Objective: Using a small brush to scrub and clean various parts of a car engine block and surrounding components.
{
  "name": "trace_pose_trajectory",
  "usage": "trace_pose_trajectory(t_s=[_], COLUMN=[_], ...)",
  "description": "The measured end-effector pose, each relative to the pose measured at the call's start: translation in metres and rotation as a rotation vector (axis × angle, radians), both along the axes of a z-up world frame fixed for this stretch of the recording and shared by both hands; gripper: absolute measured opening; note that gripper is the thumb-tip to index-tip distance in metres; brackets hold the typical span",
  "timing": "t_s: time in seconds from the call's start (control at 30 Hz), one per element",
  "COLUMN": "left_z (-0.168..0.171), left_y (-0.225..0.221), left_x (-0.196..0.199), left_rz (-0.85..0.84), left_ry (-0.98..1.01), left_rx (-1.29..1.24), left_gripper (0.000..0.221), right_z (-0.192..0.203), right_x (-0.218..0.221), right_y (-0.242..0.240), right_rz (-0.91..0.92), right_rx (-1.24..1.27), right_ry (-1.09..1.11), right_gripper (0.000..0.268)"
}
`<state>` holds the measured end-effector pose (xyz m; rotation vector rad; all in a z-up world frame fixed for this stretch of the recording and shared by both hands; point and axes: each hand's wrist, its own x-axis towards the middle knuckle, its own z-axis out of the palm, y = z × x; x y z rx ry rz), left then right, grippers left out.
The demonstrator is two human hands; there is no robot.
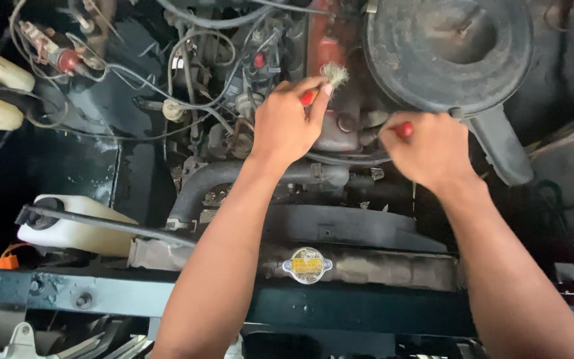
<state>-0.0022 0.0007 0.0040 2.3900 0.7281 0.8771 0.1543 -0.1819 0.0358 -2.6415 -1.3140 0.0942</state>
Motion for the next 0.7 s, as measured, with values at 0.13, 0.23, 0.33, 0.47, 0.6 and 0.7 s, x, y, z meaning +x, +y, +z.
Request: trace_pose_trajectory(t_s=[0.13, 0.23, 0.33, 0.47, 0.6, 0.7], left_z=[-0.001, 0.004, 0.011, 0.009, 0.000, 0.002], left_y=[-0.004, -0.002, 0.003, 0.012, 0.022, 0.010], left_x=[0.001, -0.001, -0.002, -0.007, -0.011, -0.009], left_rz=[-0.019, -0.002, 0.045, 0.106, 0.126, 0.092], left_ry=[-0.019, -0.025, -0.136, -0.139, -0.135, -0.104], left_rx=[0.000, 0.030, 0.164, 0.206, 0.116, 0.083], left_gripper=[0.030, 0.029, 0.024, 0.021, 0.019, 0.019], right_z=[0.008, 0.011, 0.018, 0.002, 0.012, 0.001], right_x=[-0.020, -0.033, -0.031, -0.009, -0.018, -0.031], right_y=[0.003, 0.007, 0.008, -0.004, -0.002, 0.008], right_rz=[0.080, 0.288, 0.296, 0.213, 0.269, 0.382], right_rx=[0.343, 0.551, 0.510, 0.251, 0.463, 0.385], right_ry=[0.256, 0.486, 0.395, 0.064, 0.110, 0.100], right_gripper=[0.024, 0.025, 0.021, 0.018, 0.019, 0.018])
